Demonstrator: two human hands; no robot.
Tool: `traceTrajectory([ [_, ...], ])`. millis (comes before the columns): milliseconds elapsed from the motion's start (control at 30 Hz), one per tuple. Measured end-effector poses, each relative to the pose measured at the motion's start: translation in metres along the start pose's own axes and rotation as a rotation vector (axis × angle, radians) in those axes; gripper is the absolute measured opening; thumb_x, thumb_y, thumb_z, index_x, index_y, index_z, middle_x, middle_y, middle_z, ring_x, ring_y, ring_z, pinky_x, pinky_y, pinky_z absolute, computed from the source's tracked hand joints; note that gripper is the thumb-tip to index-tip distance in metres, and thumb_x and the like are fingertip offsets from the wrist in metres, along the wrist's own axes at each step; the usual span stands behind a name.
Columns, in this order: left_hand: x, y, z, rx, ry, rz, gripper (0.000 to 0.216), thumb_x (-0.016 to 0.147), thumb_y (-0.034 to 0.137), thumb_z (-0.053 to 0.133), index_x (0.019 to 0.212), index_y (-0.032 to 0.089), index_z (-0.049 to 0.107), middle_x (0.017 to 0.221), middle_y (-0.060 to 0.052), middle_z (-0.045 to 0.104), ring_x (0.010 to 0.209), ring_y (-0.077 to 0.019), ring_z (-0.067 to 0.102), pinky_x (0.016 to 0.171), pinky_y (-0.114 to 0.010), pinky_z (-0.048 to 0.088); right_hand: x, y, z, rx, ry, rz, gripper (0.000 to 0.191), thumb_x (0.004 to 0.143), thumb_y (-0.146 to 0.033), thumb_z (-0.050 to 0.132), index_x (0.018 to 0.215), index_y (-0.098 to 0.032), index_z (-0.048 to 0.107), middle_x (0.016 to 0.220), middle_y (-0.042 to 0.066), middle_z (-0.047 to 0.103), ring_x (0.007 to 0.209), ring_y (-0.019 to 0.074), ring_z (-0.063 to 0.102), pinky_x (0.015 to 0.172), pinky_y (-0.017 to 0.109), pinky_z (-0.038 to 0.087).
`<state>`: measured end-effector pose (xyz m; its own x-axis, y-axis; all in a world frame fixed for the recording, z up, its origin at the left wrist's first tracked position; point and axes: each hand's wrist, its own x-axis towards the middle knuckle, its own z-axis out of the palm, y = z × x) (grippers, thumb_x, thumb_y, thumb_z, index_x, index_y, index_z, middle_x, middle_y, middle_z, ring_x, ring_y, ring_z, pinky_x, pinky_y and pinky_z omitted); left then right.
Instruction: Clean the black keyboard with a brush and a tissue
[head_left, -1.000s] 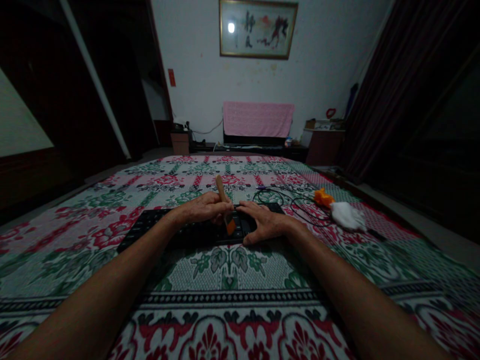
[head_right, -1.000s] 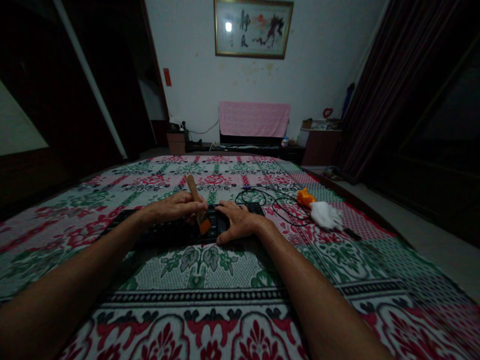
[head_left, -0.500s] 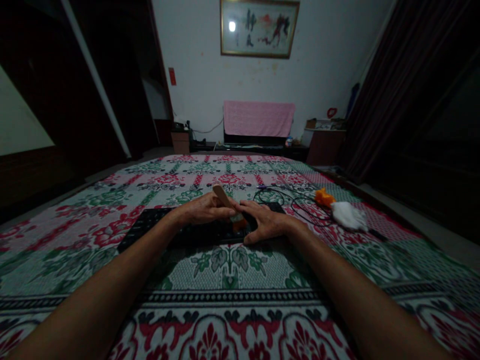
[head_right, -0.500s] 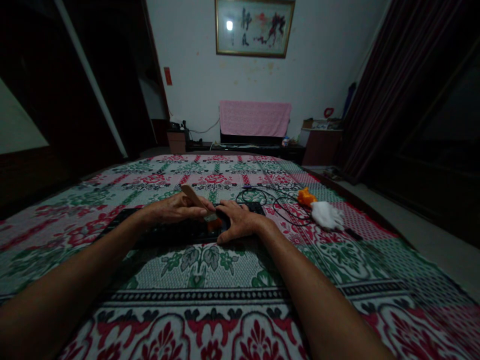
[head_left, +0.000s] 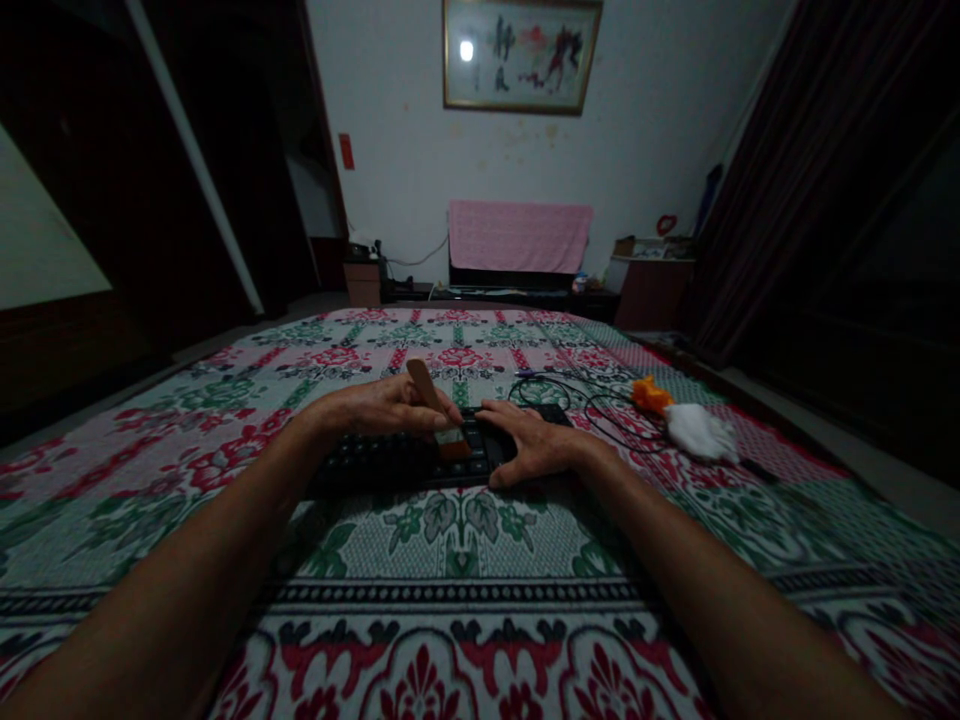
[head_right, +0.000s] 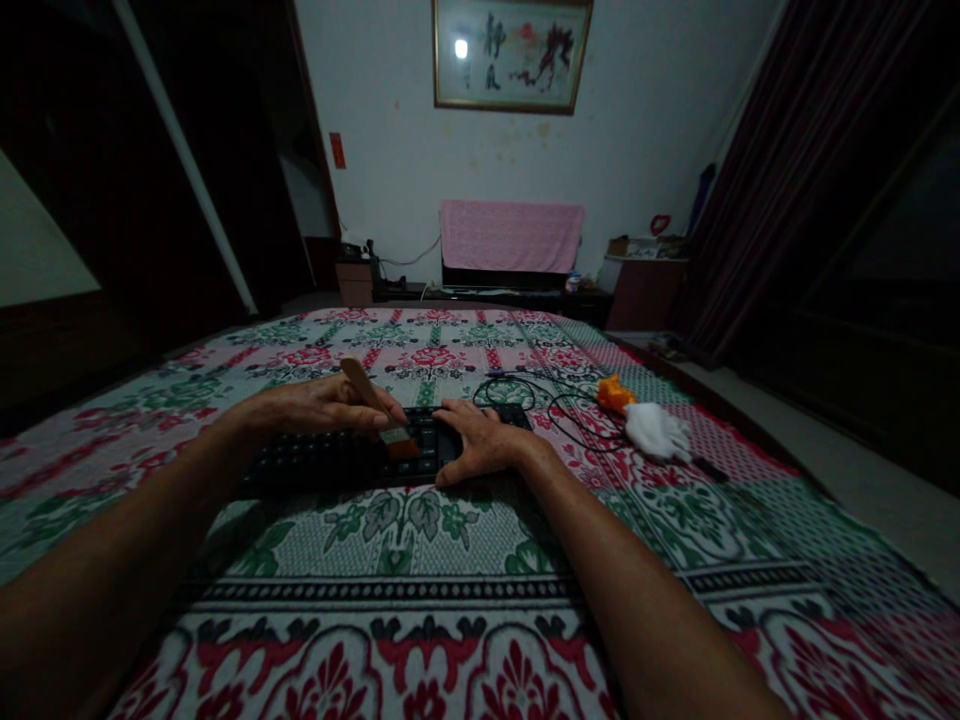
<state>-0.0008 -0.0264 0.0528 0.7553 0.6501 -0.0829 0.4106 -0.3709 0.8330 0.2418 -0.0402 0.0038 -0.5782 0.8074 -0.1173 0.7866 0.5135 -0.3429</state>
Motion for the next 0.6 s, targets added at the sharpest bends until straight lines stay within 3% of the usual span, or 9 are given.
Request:
traceTrajectory([
  [133, 0.008, 0.002, 0.009, -0.019, -0.02, 0.04, 0.032, 0.076, 0.036, 0.063, 0.1, 0.016, 0.067, 0.092, -0.006, 0.067, 0.08, -0.0145, 0.059, 0.07, -0.023, 0.045, 0.001, 0.002, 0.001, 0.006, 0.006, -0.012, 0.105, 0.056, -0.056, 0.072, 0.143, -0.022, 0.025, 0.152, 0.012, 0.013, 0.139, 0.0331, 0.007, 0.111, 0.054, 0.007],
  [267, 0.005, -0.004, 0.006, -0.025, -0.079, -0.015, 0.032, 0.075, 0.037, 0.064, 0.099, 0.017, 0.067, 0.09, -0.005, 0.068, 0.074, -0.0138, 0.058, 0.067, -0.023, 0.046, 0.0, 0.001, 0.001, 0.004, -0.001, -0.005, 0.104, 0.057, -0.055, 0.072, 0.143, -0.021, 0.025, 0.152, 0.012, 0.012, 0.139, 0.0327, 0.007, 0.11, 0.054, 0.006],
  [433, -0.003, -0.003, -0.003, -0.027, -0.038, -0.051, 0.03, 0.074, 0.037, 0.064, 0.096, 0.017, 0.068, 0.086, -0.005, 0.068, 0.075, -0.0152, 0.059, 0.066, -0.024, 0.047, -0.001, 0.0, 0.0, 0.006, 0.011, 0.002, 0.104, 0.056, -0.054, 0.073, 0.143, -0.021, 0.026, 0.152, 0.011, 0.014, 0.139, 0.0336, 0.009, 0.111, 0.054, 0.008],
  [600, 0.005, 0.0, 0.004, -0.048, -0.029, 0.001, 0.03, 0.075, 0.036, 0.064, 0.099, 0.017, 0.066, 0.09, -0.005, 0.067, 0.079, -0.0155, 0.059, 0.07, -0.025, 0.047, 0.001, 0.002, 0.001, 0.008, 0.011, -0.018, 0.105, 0.056, -0.054, 0.073, 0.143, -0.02, 0.025, 0.152, 0.013, 0.013, 0.139, 0.0335, 0.009, 0.11, 0.055, 0.008],
])
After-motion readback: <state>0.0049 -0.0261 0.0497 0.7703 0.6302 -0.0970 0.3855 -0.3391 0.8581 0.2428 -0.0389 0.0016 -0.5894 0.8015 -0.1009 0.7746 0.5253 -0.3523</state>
